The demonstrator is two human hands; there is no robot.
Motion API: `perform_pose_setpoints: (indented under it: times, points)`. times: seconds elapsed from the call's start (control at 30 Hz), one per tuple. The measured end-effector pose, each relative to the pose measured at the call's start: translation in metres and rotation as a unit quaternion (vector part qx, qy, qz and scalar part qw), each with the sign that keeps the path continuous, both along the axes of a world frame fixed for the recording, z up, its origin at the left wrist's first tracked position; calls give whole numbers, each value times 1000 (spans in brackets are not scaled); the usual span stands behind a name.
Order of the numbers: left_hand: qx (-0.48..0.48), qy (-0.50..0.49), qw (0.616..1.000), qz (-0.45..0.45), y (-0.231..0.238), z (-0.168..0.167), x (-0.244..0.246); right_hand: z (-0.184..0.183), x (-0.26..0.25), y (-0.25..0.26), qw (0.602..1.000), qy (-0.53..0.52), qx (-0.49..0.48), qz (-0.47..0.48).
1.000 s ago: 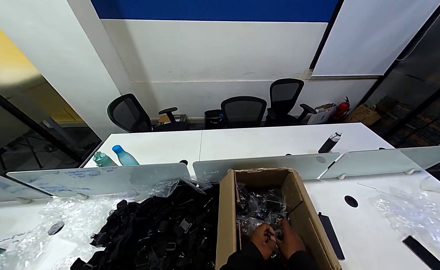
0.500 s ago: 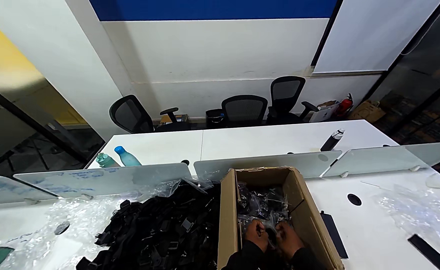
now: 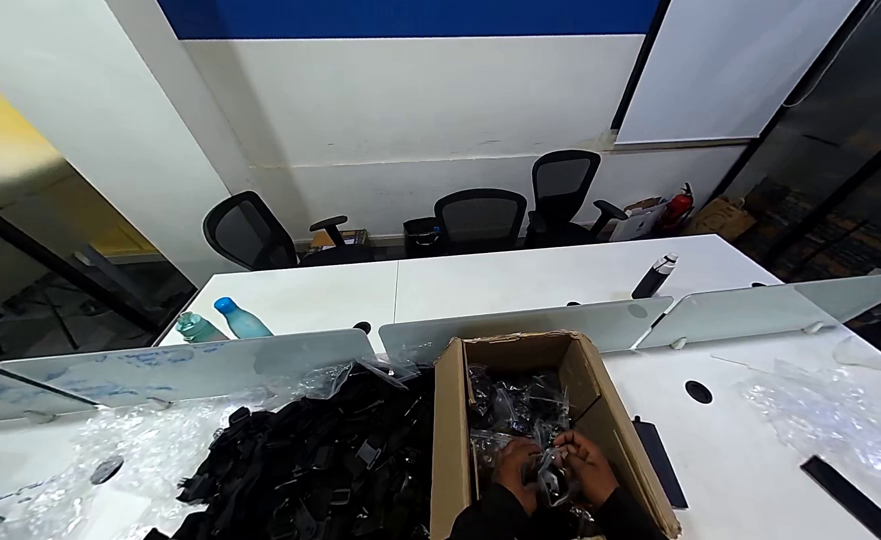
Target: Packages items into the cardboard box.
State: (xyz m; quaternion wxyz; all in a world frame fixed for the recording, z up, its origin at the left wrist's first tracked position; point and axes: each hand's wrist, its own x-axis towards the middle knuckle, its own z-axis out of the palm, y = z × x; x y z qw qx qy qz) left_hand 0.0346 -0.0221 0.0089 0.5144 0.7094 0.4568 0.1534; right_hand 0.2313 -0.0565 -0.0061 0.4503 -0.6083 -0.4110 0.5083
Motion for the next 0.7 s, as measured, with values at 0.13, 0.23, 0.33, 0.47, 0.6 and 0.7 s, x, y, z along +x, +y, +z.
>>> perform_pose_setpoints:
  times: [0.13, 0.23, 0.33, 0.47, 0.6, 0.7]
  points:
    - [23, -20, 999, -26, -1, -4, 2, -2, 3, 3, 999, 35, -14, -22]
    - [29, -22, 999, -29, -1, -5, 2, -7, 6, 4, 998, 48, -21, -29]
    - [32, -33, 998, -30, 0, -9, 3, -7, 9, 7, 998, 48, -40, -21]
    - [65, -54, 996, -37, -2, -17, 5, -9, 15, 12, 996, 65, -58, 14]
    - [102, -70, 992, -35, -3, -22, 6, -12, 15, 19, 994, 66, -68, 51]
    - [121, -80, 989, -28, -5, -22, 6, -14, 12, 22, 992, 70, -67, 75]
